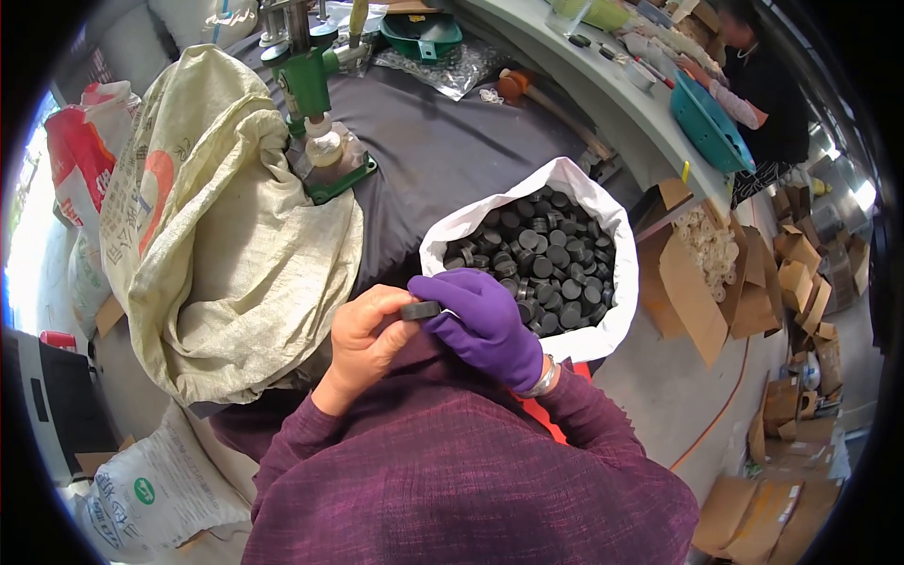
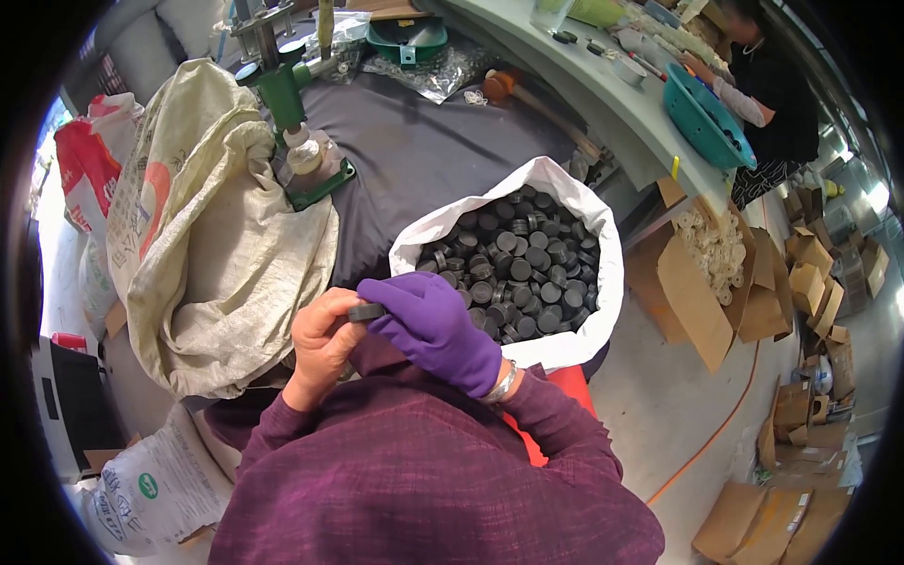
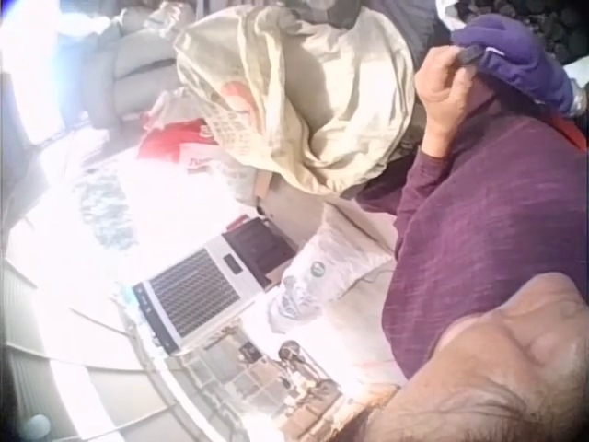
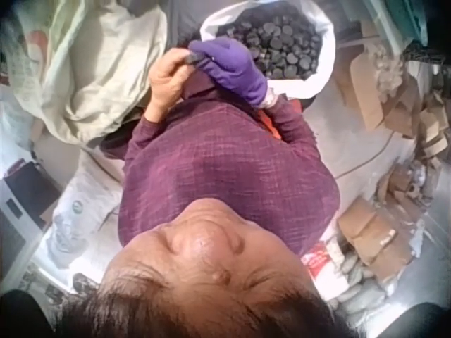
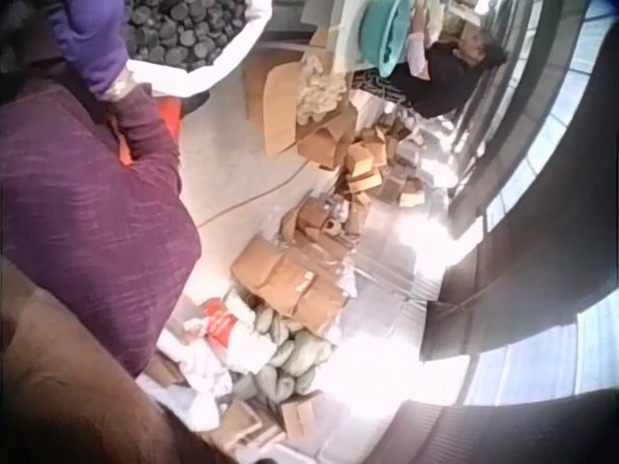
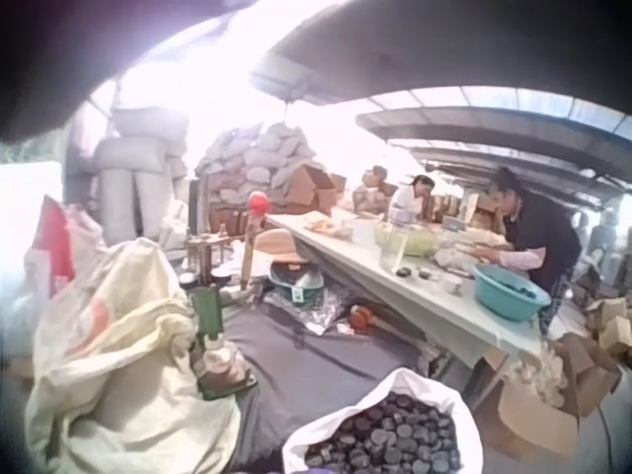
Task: The person assembles small circular black plastic parts using a manual press.
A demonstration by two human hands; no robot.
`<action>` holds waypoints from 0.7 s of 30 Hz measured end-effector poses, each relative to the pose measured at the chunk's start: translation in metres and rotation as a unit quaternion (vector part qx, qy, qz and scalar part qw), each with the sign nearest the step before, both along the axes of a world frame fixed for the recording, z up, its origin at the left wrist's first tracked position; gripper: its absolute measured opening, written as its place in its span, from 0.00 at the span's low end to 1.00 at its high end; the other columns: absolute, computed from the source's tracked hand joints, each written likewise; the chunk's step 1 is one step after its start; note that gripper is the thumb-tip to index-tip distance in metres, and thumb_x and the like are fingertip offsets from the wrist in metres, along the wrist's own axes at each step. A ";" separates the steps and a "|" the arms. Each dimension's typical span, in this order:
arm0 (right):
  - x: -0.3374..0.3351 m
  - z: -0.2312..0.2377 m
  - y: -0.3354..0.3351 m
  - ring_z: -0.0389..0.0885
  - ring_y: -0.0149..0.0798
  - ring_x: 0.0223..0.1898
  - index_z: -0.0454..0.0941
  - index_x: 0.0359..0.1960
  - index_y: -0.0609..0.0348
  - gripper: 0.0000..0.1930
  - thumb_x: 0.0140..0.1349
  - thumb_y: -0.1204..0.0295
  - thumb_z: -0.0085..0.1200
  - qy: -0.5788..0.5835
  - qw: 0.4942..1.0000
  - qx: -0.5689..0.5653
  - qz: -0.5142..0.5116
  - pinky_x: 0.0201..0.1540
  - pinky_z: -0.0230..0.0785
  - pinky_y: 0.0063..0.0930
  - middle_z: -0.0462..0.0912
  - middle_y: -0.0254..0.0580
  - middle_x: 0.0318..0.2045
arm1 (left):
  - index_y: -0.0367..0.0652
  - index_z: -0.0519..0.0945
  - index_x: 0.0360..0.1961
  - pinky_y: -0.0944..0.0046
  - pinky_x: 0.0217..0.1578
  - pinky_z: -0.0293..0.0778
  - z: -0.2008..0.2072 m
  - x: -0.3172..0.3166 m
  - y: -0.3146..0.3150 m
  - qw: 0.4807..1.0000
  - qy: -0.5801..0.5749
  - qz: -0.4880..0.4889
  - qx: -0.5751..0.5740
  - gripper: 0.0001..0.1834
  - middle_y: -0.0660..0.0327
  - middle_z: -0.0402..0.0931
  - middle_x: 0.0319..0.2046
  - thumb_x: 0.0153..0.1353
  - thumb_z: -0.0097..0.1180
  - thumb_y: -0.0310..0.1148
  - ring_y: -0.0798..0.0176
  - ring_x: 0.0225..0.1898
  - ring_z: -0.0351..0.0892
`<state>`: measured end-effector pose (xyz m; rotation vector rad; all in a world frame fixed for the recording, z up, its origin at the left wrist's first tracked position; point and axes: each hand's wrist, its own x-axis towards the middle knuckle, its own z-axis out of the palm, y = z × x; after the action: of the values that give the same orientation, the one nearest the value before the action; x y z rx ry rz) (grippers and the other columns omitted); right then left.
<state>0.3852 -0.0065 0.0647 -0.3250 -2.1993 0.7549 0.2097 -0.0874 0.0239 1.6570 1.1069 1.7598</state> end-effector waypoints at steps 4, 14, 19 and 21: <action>-0.004 0.001 0.000 0.82 0.49 0.40 0.76 0.52 0.63 0.18 0.60 0.71 0.59 0.026 0.998 0.055 0.019 0.43 0.72 0.40 0.83 0.47 0.40 | 0.36 0.78 0.38 0.62 0.30 0.74 0.022 -0.010 0.001 0.987 0.146 0.014 0.060 0.13 0.55 0.79 0.32 0.54 0.67 0.30 0.54 0.29 0.79; -0.009 0.009 -0.015 0.81 0.47 0.33 0.77 0.47 0.63 0.14 0.64 0.68 0.58 0.043 0.997 -0.024 0.064 0.37 0.72 0.36 0.82 0.44 0.33 | 0.37 0.75 0.28 0.59 0.18 0.64 0.049 -0.007 -0.013 0.953 0.263 0.066 0.133 0.13 0.59 0.68 0.20 0.50 0.68 0.31 0.56 0.17 0.68; -0.008 0.005 -0.020 0.81 0.44 0.31 0.78 0.44 0.63 0.12 0.66 0.67 0.57 0.055 0.988 -0.121 0.077 0.36 0.72 0.32 0.82 0.43 0.31 | 0.38 0.74 0.24 0.60 0.16 0.61 0.055 -0.004 -0.014 0.959 0.237 0.059 0.140 0.12 0.59 0.65 0.17 0.47 0.67 0.28 0.58 0.15 0.66; -0.005 0.009 -0.023 0.81 0.40 0.31 0.78 0.44 0.63 0.12 0.67 0.67 0.55 0.041 0.976 -0.194 0.091 0.37 0.72 0.31 0.82 0.41 0.32 | 0.38 0.73 0.22 0.60 0.16 0.61 0.056 -0.004 -0.014 0.959 0.234 0.055 0.149 0.12 0.59 0.65 0.17 0.45 0.67 0.27 0.58 0.15 0.65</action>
<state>0.3804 -0.0295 0.0732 -0.2808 -2.0133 1.2819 0.2054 -0.1018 0.0796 2.3239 1.1903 1.7119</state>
